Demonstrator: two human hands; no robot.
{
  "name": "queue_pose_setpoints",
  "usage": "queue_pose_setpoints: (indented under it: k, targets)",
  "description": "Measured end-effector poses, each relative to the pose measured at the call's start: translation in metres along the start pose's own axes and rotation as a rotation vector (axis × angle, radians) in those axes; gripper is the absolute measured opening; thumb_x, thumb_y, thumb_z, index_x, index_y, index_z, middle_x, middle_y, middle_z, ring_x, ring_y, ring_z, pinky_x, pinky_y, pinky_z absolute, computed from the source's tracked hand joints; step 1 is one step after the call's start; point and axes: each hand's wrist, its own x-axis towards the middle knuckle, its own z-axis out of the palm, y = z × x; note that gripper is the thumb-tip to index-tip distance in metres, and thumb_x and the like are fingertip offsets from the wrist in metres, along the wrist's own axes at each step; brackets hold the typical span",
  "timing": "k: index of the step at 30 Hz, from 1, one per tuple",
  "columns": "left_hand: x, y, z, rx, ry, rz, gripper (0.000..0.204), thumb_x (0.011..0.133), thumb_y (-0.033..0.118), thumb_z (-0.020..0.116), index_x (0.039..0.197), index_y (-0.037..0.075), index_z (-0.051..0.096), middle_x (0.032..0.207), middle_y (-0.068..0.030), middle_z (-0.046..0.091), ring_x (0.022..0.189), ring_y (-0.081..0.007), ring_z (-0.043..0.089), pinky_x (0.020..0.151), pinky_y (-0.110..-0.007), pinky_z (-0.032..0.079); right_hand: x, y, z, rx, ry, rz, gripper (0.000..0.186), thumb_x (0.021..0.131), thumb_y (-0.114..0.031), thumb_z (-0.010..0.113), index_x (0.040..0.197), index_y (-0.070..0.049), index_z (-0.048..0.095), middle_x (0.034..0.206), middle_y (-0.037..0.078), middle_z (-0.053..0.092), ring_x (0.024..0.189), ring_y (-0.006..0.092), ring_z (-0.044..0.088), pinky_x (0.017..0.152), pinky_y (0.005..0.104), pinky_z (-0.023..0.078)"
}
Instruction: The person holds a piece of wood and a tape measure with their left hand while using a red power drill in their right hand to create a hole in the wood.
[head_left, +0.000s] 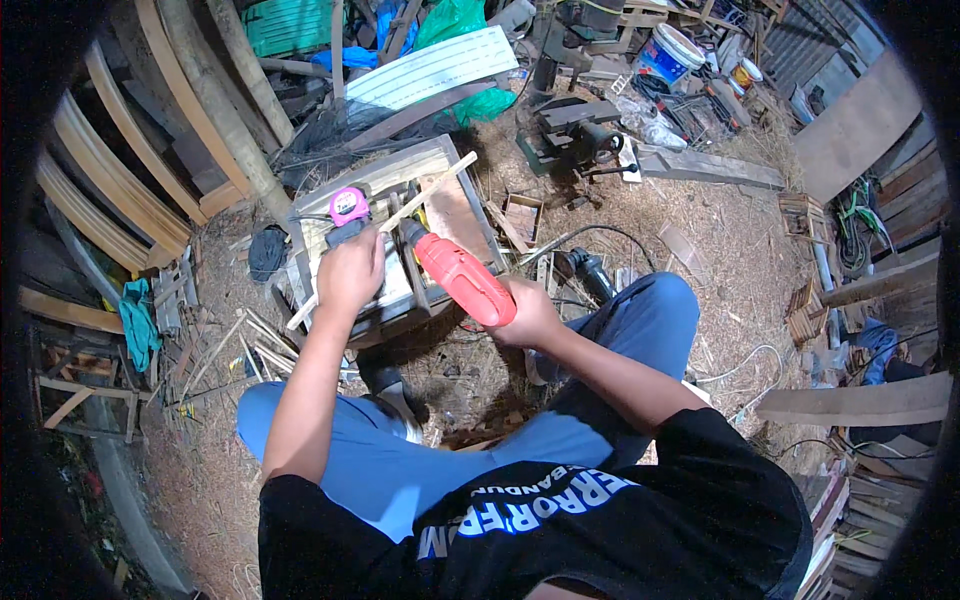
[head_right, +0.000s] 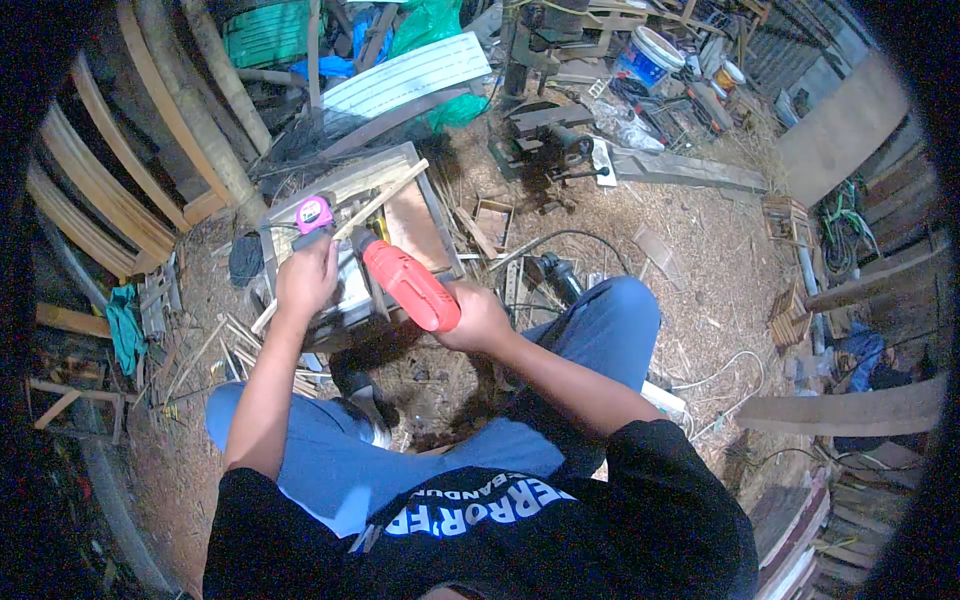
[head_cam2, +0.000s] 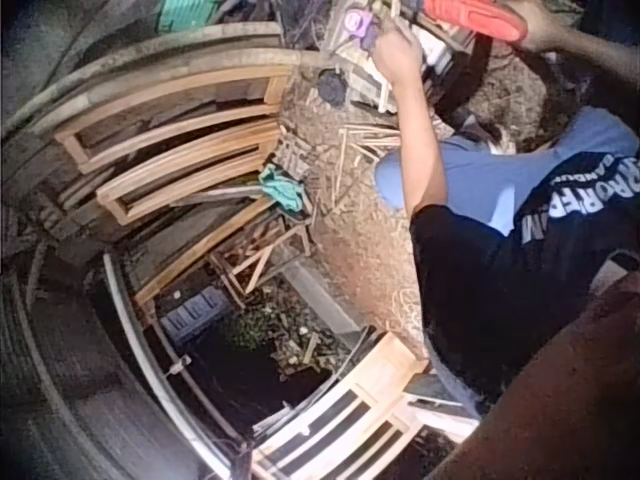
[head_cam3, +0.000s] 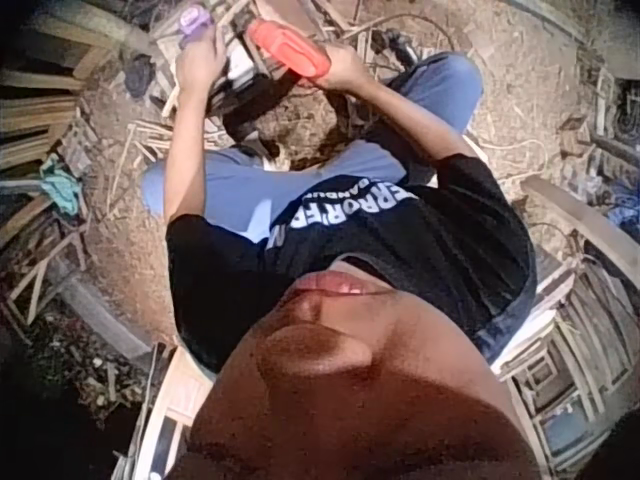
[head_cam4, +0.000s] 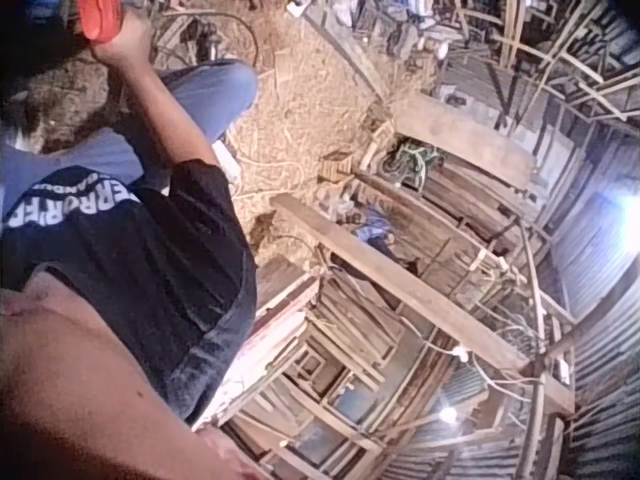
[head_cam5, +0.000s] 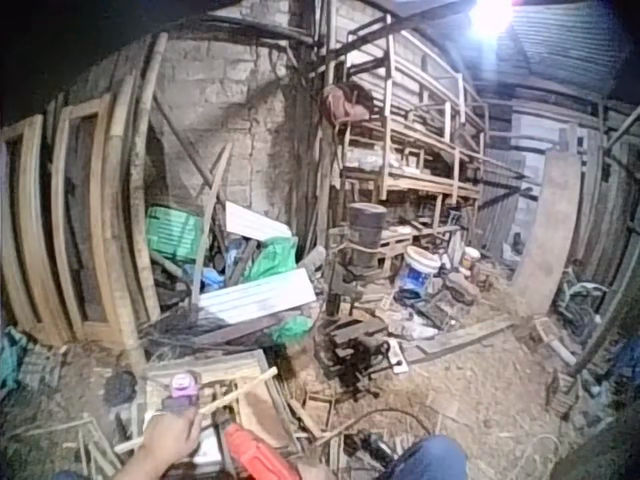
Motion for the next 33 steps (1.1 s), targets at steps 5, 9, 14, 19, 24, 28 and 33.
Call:
queue_pose_setpoints:
  k: [5,9,14,19,24,28,33]
  targets:
    - [0.0,-0.006,-0.001,0.042,-0.015,-0.05,0.029,0.104,0.032,0.052,0.097,0.007,0.065,0.079,-0.0245,0.071,0.073,-0.0446,0.071,0.068,-0.057,0.057,0.002,-0.003,0.002,-0.02,-0.024,-0.008,0.029,0.079,-0.03,0.077,0.093,-0.006,0.069,0.09,0.021,0.07,0.087,0.0435,0.068,0.079,0.0518,0.055]
    - [0.001,-0.011,0.002,0.048,-0.019,-0.063,0.03,0.104,0.033,0.051,0.096,0.007,0.065,0.08,-0.0242,0.071,0.073,-0.0449,0.071,0.068,-0.058,0.056,0.0,0.006,0.008,-0.003,-0.035,-0.031,0.029,0.079,-0.03,0.076,0.094,-0.006,0.069,0.089,0.021,0.07,0.087,0.0439,0.068,0.079,0.0513,0.055]
    - [0.001,-0.009,-0.001,0.012,-0.008,-0.035,0.029,0.104,0.032,0.052,0.098,0.006,0.064,0.079,-0.0246,0.071,0.074,-0.0457,0.07,0.069,-0.058,0.056,-0.001,0.003,0.006,-0.015,-0.027,0.0,0.029,0.079,-0.029,0.076,0.095,-0.006,0.069,0.09,0.021,0.07,0.088,0.0435,0.068,0.08,0.0505,0.056]
    - [-0.001,-0.004,0.001,0.027,-0.06,-0.011,0.029,0.104,0.031,0.052,0.101,0.005,0.064,0.079,-0.0255,0.071,0.073,-0.0453,0.07,0.069,-0.058,0.056,-0.001,0.003,0.004,0.002,-0.003,-0.026,0.03,0.079,-0.029,0.076,0.098,-0.006,0.069,0.093,0.02,0.071,0.089,0.0427,0.069,0.082,0.0499,0.056]
    - [0.003,0.002,-0.001,0.027,-0.057,0.014,0.03,0.105,0.031,0.051,0.101,0.005,0.064,0.08,-0.0247,0.072,0.074,-0.0438,0.071,0.069,-0.057,0.057,-0.002,0.006,0.004,0.001,0.024,-0.018,0.031,0.08,-0.03,0.075,0.099,-0.007,0.07,0.093,0.02,0.071,0.09,0.0429,0.069,0.082,0.0501,0.056]
    - [0.002,-0.008,0.0,0.046,-0.025,0.0,0.031,0.105,0.032,0.051,0.1,0.005,0.065,0.083,-0.0237,0.072,0.075,-0.0433,0.072,0.069,-0.056,0.057,0.002,0.003,0.006,-0.044,-0.029,0.023,0.031,0.08,-0.032,0.075,0.096,-0.007,0.07,0.091,0.021,0.071,0.089,0.0437,0.069,0.082,0.0508,0.056]
    - [0.002,-0.015,0.001,0.063,-0.027,-0.054,0.031,0.104,0.031,0.052,0.098,0.005,0.065,0.085,-0.024,0.073,0.076,-0.0435,0.071,0.069,-0.056,0.057,0.001,0.001,0.006,-0.102,-0.067,0.027,0.031,0.079,-0.033,0.075,0.093,-0.006,0.069,0.089,0.022,0.07,0.088,0.0445,0.069,0.082,0.0515,0.056]
